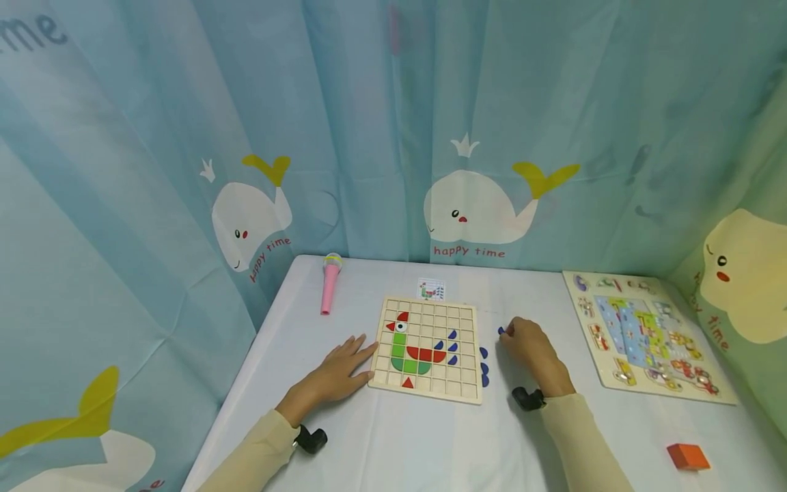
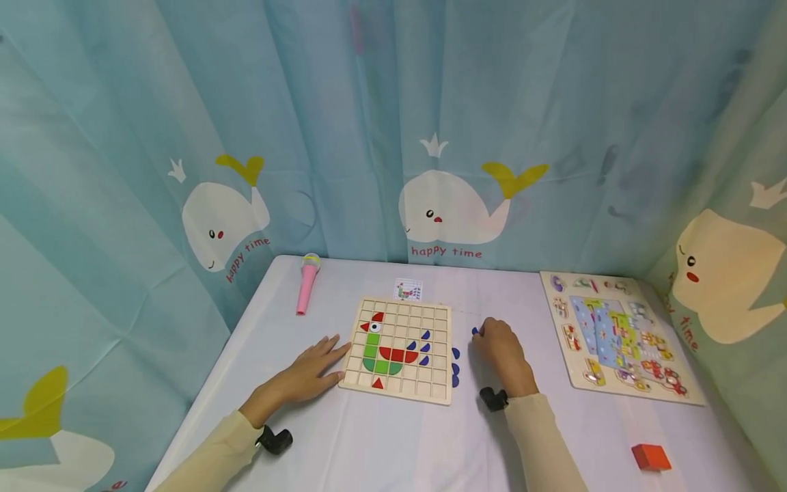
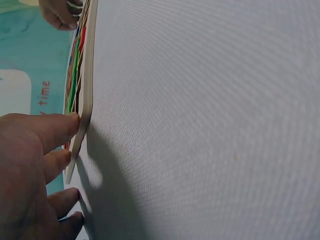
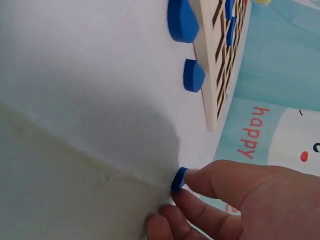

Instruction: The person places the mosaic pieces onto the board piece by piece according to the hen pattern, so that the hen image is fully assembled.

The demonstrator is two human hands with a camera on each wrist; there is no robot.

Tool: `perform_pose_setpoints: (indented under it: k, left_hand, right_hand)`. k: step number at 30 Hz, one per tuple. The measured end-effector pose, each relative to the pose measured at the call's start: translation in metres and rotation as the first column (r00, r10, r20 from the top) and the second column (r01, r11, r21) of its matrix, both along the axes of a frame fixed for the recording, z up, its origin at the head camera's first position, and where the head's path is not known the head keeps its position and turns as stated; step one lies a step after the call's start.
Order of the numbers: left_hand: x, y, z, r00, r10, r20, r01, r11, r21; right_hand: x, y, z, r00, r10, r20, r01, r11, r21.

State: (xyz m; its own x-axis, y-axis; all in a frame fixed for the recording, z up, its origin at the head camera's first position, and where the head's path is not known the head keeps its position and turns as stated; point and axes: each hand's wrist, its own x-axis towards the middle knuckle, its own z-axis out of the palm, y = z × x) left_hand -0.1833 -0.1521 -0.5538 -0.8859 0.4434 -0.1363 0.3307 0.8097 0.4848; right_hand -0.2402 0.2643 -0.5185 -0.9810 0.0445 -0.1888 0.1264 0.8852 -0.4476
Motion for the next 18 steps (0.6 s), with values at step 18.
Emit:
perform_pose_setpoints:
  k: [18]
  left_hand:
    - [0.000, 0.000, 0.000, 1.000, 0.003, 0.007, -0.003, 1.000, 0.003]
  right_hand:
    - [-0.013, -0.009, -0.007, 0.997, 0.004, -0.075, -0.002, 1.000, 0.021]
